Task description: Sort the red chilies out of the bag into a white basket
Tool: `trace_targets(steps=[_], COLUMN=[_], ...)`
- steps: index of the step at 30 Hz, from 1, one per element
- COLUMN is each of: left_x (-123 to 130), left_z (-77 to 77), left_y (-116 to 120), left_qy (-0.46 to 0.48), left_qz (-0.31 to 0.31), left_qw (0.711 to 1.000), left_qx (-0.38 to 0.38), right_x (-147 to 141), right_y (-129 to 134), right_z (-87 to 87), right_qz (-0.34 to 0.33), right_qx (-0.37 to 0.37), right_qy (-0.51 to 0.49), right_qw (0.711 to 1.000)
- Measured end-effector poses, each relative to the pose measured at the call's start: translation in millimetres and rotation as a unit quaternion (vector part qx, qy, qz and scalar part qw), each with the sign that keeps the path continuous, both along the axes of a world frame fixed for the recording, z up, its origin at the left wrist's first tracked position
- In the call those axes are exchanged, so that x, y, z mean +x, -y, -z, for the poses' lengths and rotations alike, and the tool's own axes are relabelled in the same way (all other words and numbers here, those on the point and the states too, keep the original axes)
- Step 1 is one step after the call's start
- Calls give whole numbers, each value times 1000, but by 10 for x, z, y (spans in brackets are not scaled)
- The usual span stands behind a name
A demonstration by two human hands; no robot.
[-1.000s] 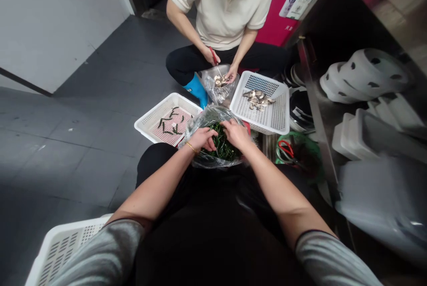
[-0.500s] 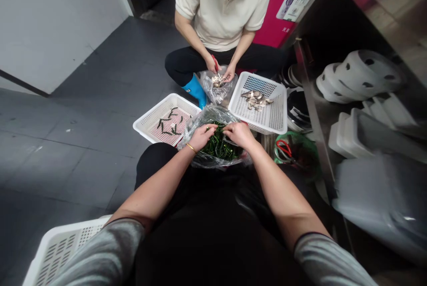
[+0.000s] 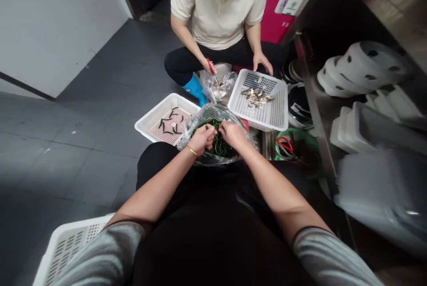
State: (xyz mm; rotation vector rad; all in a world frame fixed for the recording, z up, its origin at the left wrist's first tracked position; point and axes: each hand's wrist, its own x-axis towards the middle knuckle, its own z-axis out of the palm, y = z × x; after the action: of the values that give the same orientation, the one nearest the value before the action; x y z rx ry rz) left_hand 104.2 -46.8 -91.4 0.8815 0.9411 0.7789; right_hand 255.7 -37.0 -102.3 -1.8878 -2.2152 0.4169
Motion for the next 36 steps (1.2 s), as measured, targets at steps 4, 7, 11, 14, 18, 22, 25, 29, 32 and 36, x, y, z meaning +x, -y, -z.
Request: trace_targets(steps=[4, 7, 11, 14, 18, 22, 25, 29, 32, 36], left_x=[-62, -53, -3, 23, 8, -95, -214, -333, -346, -316], left_z=[123, 242, 336, 337, 244, 78, -21, -63, -39, 47], left_y=[-92, -103, -69, -48, -52, -114, -186, -260, -260, -218], left_qy=[-40, -122, -157, -96, -73, -182, -162, -2, 43, -50], left_qz=[-55, -40, -50, -5, 56, 80, 85, -8, -48, -63], left_qw=[998, 992, 986, 995, 994, 956, 960, 995, 997, 996], left_qx=[8, 16, 20, 28, 56, 217, 210, 98, 52, 44], right_x=[-110, -79, 65, 52, -61, 2, 58, -137, -298, -70], right_y=[18, -35, -88, -30, 21, -81, -103, 66, 139, -14], right_z=[160, 221, 152, 41, -3, 88, 146, 197, 244, 255], right_qz=[-27, 2, 37, 44, 26, 80, 79, -69, -146, -104], right_qx=[-124, -136, -141, -38, 64, -82, -148, -199, -180, -164], right_qy=[82, 45, -137, -242, -285, -498, -503, -197, -29, -80], right_qw=[989, 990, 980, 968, 956, 859, 848, 958, 972, 978])
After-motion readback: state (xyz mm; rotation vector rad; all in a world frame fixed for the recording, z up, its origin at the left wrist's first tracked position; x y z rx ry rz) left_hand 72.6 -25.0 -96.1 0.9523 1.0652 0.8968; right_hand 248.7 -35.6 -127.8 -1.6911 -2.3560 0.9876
